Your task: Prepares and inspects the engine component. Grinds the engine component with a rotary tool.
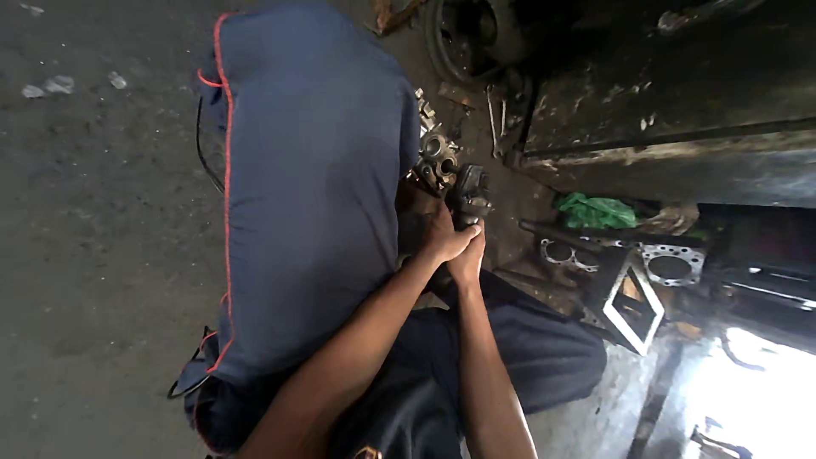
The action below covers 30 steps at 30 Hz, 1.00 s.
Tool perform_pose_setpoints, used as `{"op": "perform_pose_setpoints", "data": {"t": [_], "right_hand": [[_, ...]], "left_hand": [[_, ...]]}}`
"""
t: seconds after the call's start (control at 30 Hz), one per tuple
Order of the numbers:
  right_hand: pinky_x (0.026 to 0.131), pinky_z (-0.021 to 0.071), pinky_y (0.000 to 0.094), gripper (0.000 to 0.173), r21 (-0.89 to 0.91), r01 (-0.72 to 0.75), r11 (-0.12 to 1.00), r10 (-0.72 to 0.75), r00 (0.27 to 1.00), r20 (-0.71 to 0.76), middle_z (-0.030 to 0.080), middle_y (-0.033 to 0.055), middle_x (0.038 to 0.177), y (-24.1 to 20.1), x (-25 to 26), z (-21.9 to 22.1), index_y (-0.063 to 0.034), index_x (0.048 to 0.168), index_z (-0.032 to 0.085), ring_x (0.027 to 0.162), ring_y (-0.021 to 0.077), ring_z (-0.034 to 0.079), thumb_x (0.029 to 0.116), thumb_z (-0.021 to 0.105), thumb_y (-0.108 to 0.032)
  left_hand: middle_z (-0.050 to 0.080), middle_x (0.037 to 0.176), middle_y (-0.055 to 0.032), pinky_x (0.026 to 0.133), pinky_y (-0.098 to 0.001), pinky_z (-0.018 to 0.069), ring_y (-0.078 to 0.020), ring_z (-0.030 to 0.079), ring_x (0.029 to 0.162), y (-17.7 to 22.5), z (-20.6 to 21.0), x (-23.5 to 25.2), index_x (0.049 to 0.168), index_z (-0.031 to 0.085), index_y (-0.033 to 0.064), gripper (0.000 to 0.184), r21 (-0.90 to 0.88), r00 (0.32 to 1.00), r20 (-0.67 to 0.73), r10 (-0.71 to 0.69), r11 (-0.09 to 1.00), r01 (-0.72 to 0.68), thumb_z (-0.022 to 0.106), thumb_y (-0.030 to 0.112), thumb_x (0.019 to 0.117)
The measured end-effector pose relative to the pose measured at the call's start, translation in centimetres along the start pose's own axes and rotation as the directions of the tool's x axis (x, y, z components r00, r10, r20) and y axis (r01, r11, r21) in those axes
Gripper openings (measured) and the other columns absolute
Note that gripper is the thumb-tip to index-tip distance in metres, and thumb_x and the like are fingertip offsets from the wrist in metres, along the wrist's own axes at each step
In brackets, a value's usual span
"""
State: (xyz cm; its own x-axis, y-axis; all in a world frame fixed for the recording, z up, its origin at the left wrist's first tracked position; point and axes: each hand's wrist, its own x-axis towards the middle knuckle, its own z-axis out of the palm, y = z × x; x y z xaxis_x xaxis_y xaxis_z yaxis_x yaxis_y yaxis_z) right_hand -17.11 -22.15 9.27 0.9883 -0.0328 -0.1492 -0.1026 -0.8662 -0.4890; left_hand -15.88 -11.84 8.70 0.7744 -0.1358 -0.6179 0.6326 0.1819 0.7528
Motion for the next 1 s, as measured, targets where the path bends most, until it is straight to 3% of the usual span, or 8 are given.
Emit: {"op": "perform_pose_setpoints", "data": {"t": [0.13, 0.27, 0.43, 0.63, 0.7, 0.83, 1.0], "right_hand": [[0.099, 0.0544, 0.0425, 0.053, -0.071, 0.007, 0.997, -0.006, 1.000, 0.013, 0.069, 0.0181, 0.118, 0.5, 0.6, 0.6, 0.0051, 0.140, 0.048, 0.109, 0.0227, 0.068, 0.0968, 0.063, -0.022], [0.099, 0.0532, 0.0519, 0.051, -0.114, -0.007, 0.993, 0.011, 0.999, 0.034, 0.068, 0.0216, 0.119, -0.7, 0.4, -0.2, 0.0017, 0.140, 0.049, 0.111, 0.0307, 0.068, 0.0985, 0.064, -0.024], [0.104, 0.0514, 0.0374, 0.057, -0.116, 0.000, 0.993, 0.008, 0.997, 0.076, 0.066, 0.0188, 0.124, -3.1, -0.1, -3.6, 0.0072, 0.143, 0.045, 0.115, 0.0193, 0.065, 0.0975, 0.063, -0.023], [0.095, 0.0547, 0.0264, 0.055, -0.043, 0.036, 0.998, -0.035, 0.999, 0.042, 0.068, 0.0121, 0.114, -3.7, -0.2, -5.8, 0.0069, 0.135, 0.051, 0.103, 0.0080, 0.067, 0.0933, 0.066, -0.026], [0.096, 0.0540, 0.0247, 0.059, -0.024, 0.061, 0.998, -0.061, 0.998, 0.019, 0.067, 0.0115, 0.116, -3.8, -0.2, -6.4, 0.0071, 0.137, 0.050, 0.105, 0.0064, 0.066, 0.0930, 0.067, -0.028], [0.094, 0.0558, 0.0264, 0.056, 0.060, 0.044, 0.997, -0.049, 0.996, 0.078, 0.068, 0.0055, 0.116, -4.2, 0.6, -7.9, -0.0011, 0.136, 0.053, 0.105, 0.0047, 0.066, 0.0906, 0.067, -0.031], [0.092, 0.0568, 0.0262, 0.059, 0.020, 0.046, 0.999, -0.049, 0.973, 0.225, 0.069, 0.0062, 0.114, -3.9, 3.0, -8.6, -0.0012, 0.137, 0.053, 0.103, 0.0048, 0.067, 0.0857, 0.070, -0.027]], "left_hand": [[0.056, 0.144, -0.0237, 0.114, -0.0518, 0.0435, -0.0335, 0.054, 0.136, -0.6, -0.3, 0.9, 0.160, 0.023, 0.0016, 0.098, 0.024, 1.000, -0.010, -0.019, 1.000, 0.019, 0.077, 0.044, 0.0907], [0.058, 0.142, -0.0239, 0.111, -0.0548, 0.0460, -0.0347, 0.056, 0.134, -0.3, -0.1, 0.6, 0.160, 0.024, 0.0020, 0.098, 0.039, 1.000, -0.020, -0.023, 0.999, 0.023, 0.075, 0.050, 0.0907], [0.064, 0.131, -0.0230, 0.106, -0.0538, 0.0503, -0.0342, 0.062, 0.125, 2.9, -0.1, -1.8, 0.157, 0.028, -0.0006, 0.092, 0.126, 1.000, 0.021, -0.020, 0.992, 0.017, 0.069, 0.053, 0.0941], [0.065, 0.125, -0.0233, 0.104, -0.0507, 0.0513, -0.0333, 0.064, 0.122, 4.6, 0.6, -3.1, 0.152, 0.031, -0.0043, 0.086, 0.098, 0.997, 0.062, 0.051, 0.994, -0.057, 0.068, 0.049, 0.0957], [0.064, 0.130, -0.0234, 0.107, -0.0493, 0.0498, -0.0322, 0.062, 0.125, 5.0, 0.8, -3.3, 0.154, 0.030, -0.0043, 0.086, 0.063, 0.993, 0.081, 0.082, 0.994, -0.087, 0.069, 0.047, 0.0957], [0.066, 0.122, -0.0236, 0.099, -0.0538, 0.0540, -0.0343, 0.066, 0.118, 5.8, 1.3, -3.6, 0.152, 0.031, -0.0023, 0.083, 0.001, 0.993, 0.087, 0.075, 0.997, -0.075, 0.069, 0.047, 0.0961], [0.060, 0.134, -0.0280, 0.109, -0.0514, 0.0480, -0.0352, 0.059, 0.129, 5.1, 1.3, -2.3, 0.157, 0.021, -0.0041, 0.090, -0.107, 0.995, 0.072, 0.064, 0.993, -0.056, 0.069, 0.043, 0.0978]]}}
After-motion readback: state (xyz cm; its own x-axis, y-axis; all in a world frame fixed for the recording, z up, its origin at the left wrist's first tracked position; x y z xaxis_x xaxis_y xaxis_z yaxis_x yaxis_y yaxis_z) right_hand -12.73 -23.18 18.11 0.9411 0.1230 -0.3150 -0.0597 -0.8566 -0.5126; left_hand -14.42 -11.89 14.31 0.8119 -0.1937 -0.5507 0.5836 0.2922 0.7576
